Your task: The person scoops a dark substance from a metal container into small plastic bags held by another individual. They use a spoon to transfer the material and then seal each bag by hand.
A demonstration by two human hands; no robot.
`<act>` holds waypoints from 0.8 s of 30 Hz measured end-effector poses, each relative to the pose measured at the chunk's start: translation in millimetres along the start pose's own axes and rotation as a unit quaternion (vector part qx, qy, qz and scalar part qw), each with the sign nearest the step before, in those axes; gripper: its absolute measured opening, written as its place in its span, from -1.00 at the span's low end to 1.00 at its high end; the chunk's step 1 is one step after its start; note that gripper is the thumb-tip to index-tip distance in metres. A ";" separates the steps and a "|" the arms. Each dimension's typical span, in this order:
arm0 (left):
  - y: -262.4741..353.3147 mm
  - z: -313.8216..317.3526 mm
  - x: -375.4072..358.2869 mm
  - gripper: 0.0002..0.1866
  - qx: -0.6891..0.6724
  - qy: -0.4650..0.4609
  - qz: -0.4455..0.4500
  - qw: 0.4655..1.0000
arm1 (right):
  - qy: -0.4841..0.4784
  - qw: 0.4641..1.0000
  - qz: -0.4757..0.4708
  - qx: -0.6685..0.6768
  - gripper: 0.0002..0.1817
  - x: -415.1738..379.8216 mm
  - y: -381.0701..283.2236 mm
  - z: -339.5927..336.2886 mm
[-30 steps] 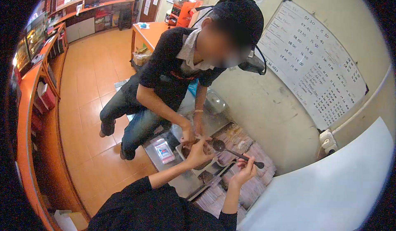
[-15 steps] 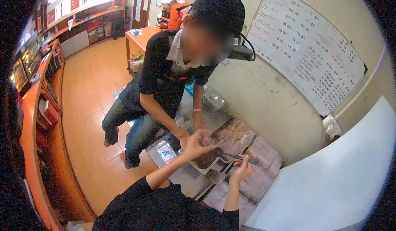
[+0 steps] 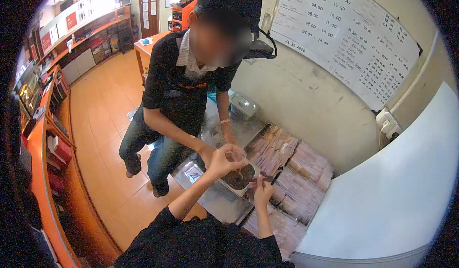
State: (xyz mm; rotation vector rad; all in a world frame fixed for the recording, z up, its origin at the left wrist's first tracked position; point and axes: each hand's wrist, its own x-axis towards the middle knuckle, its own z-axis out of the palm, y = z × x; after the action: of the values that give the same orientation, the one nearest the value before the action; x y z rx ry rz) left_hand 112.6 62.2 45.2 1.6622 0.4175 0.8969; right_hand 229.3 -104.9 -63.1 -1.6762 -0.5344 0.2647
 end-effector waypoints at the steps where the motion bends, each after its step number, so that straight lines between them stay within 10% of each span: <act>1: 1.0 0.2 -0.5 -0.58 -0.009 -0.007 -0.016 1.000 | -0.014 1.000 0.011 0.013 -0.54 -3.3 0.8 0.3; 24: 2.2 1.0 -1.4 -0.67 -0.014 -0.002 0.003 1.000 | -0.205 0.953 -0.123 -0.184 -0.82 -0.3 -55.2 -20.3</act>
State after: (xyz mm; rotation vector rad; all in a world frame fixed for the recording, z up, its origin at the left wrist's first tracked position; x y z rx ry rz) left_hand 112.1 59.9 46.8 1.6408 0.3953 0.8996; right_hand 227.6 -117.3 -5.6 -1.8975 -1.1539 0.3475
